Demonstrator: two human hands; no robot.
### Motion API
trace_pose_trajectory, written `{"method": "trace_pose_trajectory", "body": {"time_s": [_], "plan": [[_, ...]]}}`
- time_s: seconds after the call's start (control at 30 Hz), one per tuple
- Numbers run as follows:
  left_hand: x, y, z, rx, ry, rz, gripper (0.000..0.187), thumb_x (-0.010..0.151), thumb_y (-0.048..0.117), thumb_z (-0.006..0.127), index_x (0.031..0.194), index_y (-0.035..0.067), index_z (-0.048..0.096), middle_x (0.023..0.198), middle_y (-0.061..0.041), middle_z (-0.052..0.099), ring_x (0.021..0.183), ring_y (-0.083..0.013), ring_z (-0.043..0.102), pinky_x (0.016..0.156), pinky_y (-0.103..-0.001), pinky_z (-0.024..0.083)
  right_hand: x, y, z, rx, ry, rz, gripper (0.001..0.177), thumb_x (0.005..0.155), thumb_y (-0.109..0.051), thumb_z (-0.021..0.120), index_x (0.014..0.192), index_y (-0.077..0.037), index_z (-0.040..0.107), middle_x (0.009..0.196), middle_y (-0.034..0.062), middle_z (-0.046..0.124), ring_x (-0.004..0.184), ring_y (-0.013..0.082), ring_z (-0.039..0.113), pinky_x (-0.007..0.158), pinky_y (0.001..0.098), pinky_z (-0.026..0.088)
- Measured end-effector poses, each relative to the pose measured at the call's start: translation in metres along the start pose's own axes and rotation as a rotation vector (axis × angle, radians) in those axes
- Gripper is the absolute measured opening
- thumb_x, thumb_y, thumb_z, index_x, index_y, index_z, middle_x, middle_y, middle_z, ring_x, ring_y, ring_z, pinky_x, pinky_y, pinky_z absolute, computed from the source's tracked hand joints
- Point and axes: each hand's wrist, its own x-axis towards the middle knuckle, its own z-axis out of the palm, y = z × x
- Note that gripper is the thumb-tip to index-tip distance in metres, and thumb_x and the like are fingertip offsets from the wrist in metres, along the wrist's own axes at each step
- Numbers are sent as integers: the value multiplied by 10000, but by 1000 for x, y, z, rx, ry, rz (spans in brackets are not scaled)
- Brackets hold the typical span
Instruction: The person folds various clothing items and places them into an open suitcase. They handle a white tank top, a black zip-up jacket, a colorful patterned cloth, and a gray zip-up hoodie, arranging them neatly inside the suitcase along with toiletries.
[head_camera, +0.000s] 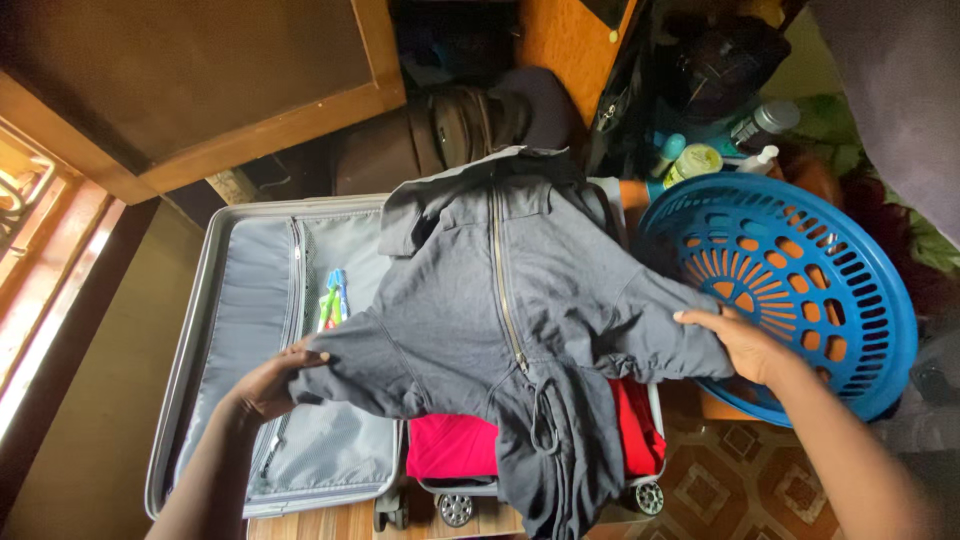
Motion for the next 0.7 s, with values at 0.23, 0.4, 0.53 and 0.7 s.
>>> {"method": "trace_pose_trajectory", "body": {"time_s": [0.23,0.4,0.53,0.7], "plan": [[-20,11,30,93,244,137,504,769,-82,698,1219,108,574,969,-107,693,780,-228,722,698,-330,617,-30,-44,69,-9,-45,-184,580,760,-227,799,1288,-78,612,1162,97,698,1052,251,670,914,435,552],[-29,18,45,155,316,243,524,775,-78,705,1275,54,621,1043,-100,709,877,-211,695,742,-327,574,-9,-23,165,-881,-89,-1427,311,814,-344,847,1051,-171,745,1258,249,606,1138,369,566,948,416,457],[-43,27,64,190,342,278,524,770,-90,666,1282,18,639,1054,-120,724,884,-229,716,763,-349,603,2,-19,173,-828,-111,-1170,96,977,-203,699,908,-139,717,1186,83,692,1130,300,612,994,380,485],[-28,44,123,557,471,515,551,725,-89,714,1266,3,659,1069,-93,726,899,-216,713,799,-327,587,0,-23,151,-804,-234,-1265,220,740,-9,747,934,-56,654,1237,127,652,1179,343,575,986,419,457]]}}
